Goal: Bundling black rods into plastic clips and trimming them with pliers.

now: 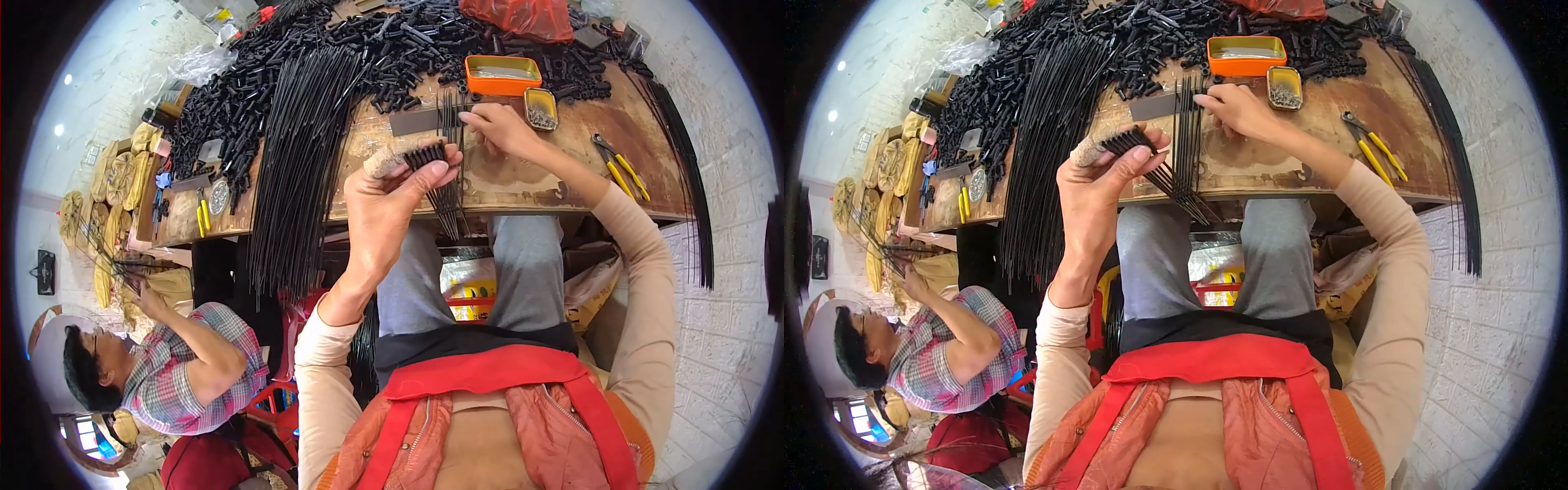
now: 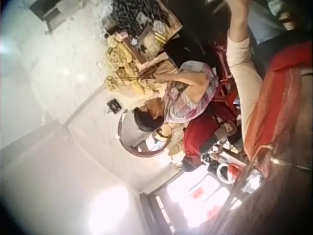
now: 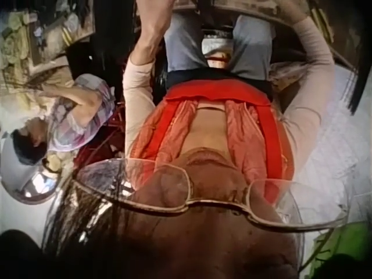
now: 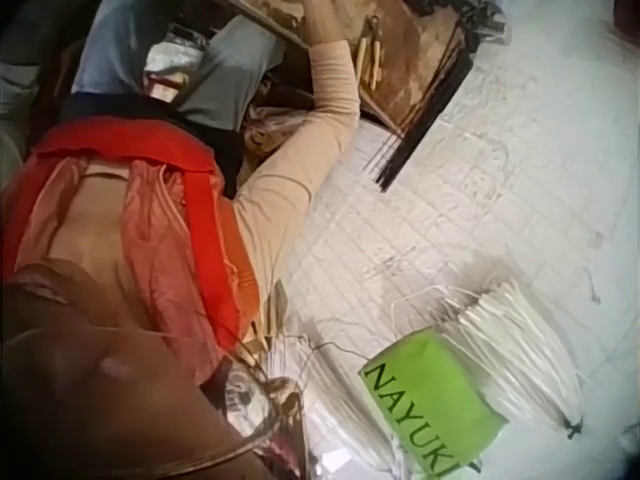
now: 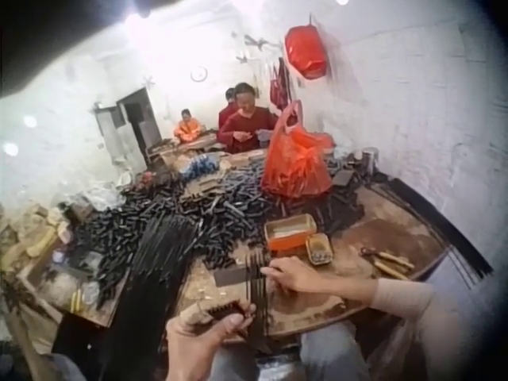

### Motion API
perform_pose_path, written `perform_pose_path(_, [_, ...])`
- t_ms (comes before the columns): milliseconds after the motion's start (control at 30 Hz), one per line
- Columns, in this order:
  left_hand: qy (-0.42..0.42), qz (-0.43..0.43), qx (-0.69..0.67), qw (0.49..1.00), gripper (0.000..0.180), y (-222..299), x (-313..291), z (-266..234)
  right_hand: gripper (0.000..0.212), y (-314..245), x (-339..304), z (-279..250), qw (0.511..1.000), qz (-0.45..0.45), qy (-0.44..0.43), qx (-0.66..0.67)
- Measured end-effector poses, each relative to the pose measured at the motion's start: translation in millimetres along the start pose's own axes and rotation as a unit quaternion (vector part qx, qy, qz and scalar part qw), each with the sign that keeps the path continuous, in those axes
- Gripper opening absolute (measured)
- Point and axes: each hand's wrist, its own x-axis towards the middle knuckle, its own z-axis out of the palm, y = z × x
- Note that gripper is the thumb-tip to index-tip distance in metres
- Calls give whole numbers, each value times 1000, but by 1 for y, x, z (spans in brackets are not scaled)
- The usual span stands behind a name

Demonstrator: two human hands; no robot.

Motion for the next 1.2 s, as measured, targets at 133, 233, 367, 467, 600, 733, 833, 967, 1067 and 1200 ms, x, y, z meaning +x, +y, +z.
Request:
perform_pose_path(133, [3, 0, 7, 1000, 26, 3, -4, 6, 40, 22, 37, 6, 991, -85, 58, -86])
perform_pose_path(233, [12, -1, 1, 1000, 26, 3, -5, 2, 36, 11, 31, 4, 999, 29, 13, 14])
perform_pose_path(367, [10, 7, 7, 1000, 26, 2, -8, 2, 32, 11, 29, 1, 998, 45, 41, 25])
perform_pose_path(467, [8, 17, 2, 1000, 26, -2, -8, 4, 31, 19, 31, -5, 996, 56, 44, 49])
perform_pose_path(600, [5, 15, 5, 1000, 26, -1, -10, 4, 27, 12, 30, -3, 994, 64, 23, 83])
perform_pose_path(733, [16, 10, -7, 1000, 26, -1, -11, 5, 30, 17, 23, 2, 986, -59, 144, -56])
perform_pose_path(833, [21, 1, 3, 1000, 27, -2, -7, 4, 29, 10, -7, 1, 971, -112, 153, -146])
perform_pose_path(967, [9, 20, 8, 1000, 27, -2, -1, -1, 17, -24, -68, 16, 972, -213, 48, -83])
perform_pose_path(1067, [13, 21, 18, 1000, 27, 2, 2, 1, 17, -52, -100, 32, 955, -294, 42, -11])
perform_pose_path(1200, [11, 27, 10, 1000, 27, -2, 0, 2, 17, -40, -101, 49, 947, -311, 66, -33])
